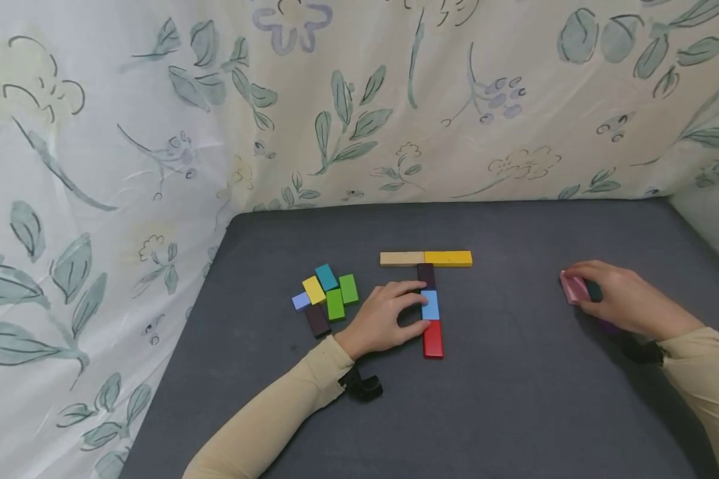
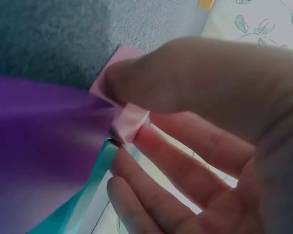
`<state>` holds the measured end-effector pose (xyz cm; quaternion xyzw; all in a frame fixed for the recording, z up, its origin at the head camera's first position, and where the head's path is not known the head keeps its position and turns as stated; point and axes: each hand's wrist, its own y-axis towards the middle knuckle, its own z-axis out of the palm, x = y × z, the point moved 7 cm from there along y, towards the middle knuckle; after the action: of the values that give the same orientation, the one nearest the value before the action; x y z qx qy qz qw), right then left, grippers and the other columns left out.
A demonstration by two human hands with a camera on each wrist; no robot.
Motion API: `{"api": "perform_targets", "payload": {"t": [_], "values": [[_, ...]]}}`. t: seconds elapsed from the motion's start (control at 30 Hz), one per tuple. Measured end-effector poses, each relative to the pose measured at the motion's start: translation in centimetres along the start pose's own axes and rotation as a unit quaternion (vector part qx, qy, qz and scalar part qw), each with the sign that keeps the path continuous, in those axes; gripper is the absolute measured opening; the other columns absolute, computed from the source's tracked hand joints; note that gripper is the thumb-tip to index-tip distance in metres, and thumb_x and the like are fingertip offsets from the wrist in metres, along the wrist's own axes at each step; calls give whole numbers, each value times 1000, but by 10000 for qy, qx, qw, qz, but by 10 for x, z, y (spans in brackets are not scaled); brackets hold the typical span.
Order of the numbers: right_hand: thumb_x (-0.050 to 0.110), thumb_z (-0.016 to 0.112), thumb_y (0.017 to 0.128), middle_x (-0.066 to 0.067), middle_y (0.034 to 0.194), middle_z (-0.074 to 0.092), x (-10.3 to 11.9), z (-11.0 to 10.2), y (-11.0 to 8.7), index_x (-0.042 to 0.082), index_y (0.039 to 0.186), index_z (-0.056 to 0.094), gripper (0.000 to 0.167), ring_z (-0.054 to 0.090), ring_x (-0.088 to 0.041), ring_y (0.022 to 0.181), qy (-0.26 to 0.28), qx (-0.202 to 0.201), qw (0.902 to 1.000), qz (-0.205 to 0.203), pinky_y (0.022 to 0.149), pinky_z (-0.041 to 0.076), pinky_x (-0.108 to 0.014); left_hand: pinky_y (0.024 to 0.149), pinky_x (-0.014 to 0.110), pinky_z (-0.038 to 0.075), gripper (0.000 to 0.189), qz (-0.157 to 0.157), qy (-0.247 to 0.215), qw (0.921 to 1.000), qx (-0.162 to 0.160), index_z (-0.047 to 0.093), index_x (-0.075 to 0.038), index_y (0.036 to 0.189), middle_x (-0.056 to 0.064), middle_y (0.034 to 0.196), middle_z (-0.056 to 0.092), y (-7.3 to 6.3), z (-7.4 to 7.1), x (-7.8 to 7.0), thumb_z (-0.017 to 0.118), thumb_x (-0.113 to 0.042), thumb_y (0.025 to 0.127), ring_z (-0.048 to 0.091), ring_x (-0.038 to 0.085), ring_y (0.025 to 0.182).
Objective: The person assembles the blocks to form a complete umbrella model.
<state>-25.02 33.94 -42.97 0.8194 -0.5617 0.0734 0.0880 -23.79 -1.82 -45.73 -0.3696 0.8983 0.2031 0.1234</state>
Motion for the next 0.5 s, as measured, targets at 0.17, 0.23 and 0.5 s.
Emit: {"api": "perform_targets", "payload": {"t": [0.17, 0.23, 0.5], "values": [[7, 83, 81, -33, 130, 63, 7, -3, 13, -8, 133, 61, 58, 62, -51, 116, 174, -134, 9998, -25, 94, 48, -70, 108, 42, 46, 37, 75, 53, 9999, -62, 72, -22, 128, -1, 153, 56, 1, -2, -1, 73, -41, 97, 56, 18, 134], [7, 83, 82, -32, 130, 64, 12, -4, 21, -8, 132, 62, 57, 62, -51, 117, 213, -193, 9996, -74, 96, 47, -71, 108, 42, 46, 36, 75, 26, 9999, -67, 72, -22, 128, -1, 153, 56, 0, -2, -1, 73, -40, 96, 57, 18, 134], [7, 83, 82, -31, 130, 63, 31, -4, 53, -8, 127, 65, 51, 61, -49, 118, 347, -261, 9988, -214, 98, 47, -68, 108, 42, 46, 36, 31, -21, 10000, -6, 72, -23, 128, -2, 154, 55, 0, -1, 0, 73, -39, 96, 56, 18, 134]]}}
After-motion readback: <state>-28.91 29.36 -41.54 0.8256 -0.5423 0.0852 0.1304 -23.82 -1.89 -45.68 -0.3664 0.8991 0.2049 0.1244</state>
